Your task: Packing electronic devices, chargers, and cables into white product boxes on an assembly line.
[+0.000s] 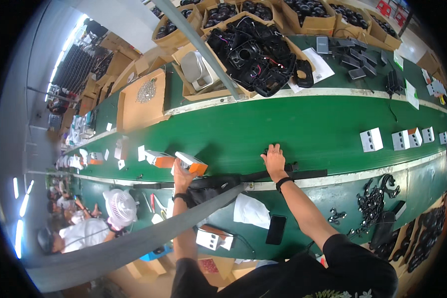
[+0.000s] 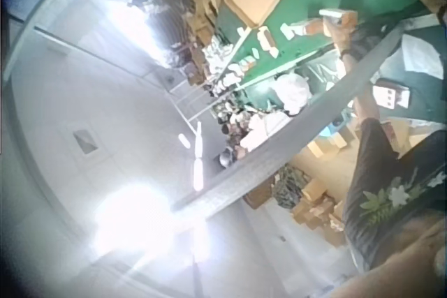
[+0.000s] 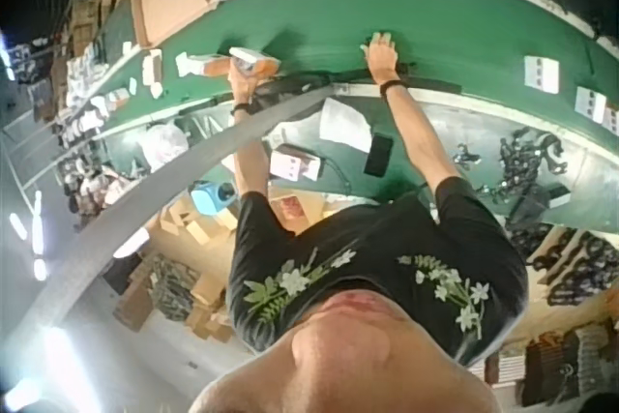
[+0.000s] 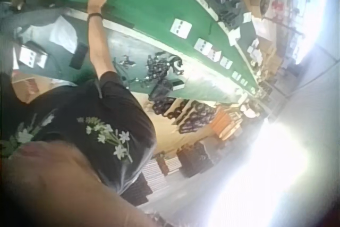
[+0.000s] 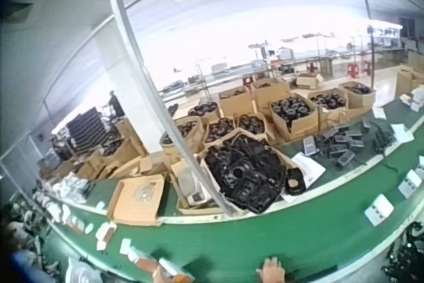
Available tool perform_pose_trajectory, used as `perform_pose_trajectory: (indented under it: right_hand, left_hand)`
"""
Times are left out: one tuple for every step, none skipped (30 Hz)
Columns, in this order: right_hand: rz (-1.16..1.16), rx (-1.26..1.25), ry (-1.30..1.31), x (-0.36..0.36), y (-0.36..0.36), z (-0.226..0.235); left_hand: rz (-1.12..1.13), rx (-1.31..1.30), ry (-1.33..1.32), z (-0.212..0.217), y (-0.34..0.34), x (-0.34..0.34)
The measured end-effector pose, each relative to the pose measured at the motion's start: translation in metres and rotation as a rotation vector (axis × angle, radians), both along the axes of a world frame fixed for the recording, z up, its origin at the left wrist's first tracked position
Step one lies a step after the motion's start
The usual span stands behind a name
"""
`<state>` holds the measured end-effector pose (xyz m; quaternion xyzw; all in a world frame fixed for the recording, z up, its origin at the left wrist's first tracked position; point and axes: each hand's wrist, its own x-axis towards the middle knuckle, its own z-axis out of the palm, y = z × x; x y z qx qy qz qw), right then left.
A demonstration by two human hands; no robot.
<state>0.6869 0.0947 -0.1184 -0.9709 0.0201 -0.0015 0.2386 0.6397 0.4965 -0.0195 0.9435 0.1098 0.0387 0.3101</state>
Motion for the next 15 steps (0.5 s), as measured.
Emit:
perform_pose_trajectory:
  right_hand:
    - [0.025,-0.048,-0.028,0.001,-0.002,-0.010]
    - [0.015,-0.052,-0.022,0.001,-0.011,-0.019]
    - [0.048,-0.031,-0.032,-0.001,-0.030,-0.030]
    - [0.098,0.004,-0.052,-0.003,-0.039,-0.030]
    - [0.098,0.174,0.019,-0.013,-0.033,-0.010]
    - [0.126,0.179,0.016,-0.018,-0.038,0.003]
    - [0.059,0.370,-0.108,-0.027,-0.047,0.014]
    - [-0.061,0.511,-0.223,-0.040,-0.088,0.008]
    - [-0.113,0.575,-0.200,-0.051,-0.114,0.009]
    - [-0.169,0.631,-0.173,-0.069,-0.140,0.009]
    - [-0.241,0.904,-0.001,-0.090,-0.151,0.035]
    - [-0.325,1.159,0.182,-0.115,-0.172,0.070]
    - [-0.316,1.066,0.192,-0.140,-0.204,0.089]
    - [-0.309,0.958,0.226,-0.164,-0.243,0.080]
    - [-0.280,0.918,0.307,-0.188,-0.263,0.090]
  left_hand:
    - [0.057,-0.061,-0.051,0.003,-0.007,-0.008]
    - [0.113,-0.126,-0.102,0.005,-0.018,-0.018]
    - [0.131,-0.319,-0.228,0.009,-0.039,-0.030]
    - [0.163,-0.294,-0.376,0.010,-0.048,-0.049]
    - [0.331,-0.415,-0.379,0.023,-0.048,-0.092]
    - [0.452,-0.260,-0.362,0.034,-0.051,-0.133]
    - [0.631,-0.367,-0.043,0.048,-0.044,-0.185]
    - [0.587,-0.375,-0.340,0.082,-0.117,-0.184]
    - [0.602,-0.419,-0.406,0.096,-0.138,-0.215]
    - [0.702,-0.352,-0.396,0.095,-0.159,-0.246]
    - [0.722,-0.330,-0.373,0.092,-0.175,-0.288]
    - [0.735,-0.317,-0.344,0.088,-0.195,-0.319]
    - [0.694,-0.249,-0.271,0.099,-0.235,-0.327]
    - [0.647,-0.183,-0.203,0.112,-0.280,-0.328]
    - [0.567,-0.276,-0.185,0.103,-0.308,-0.338]
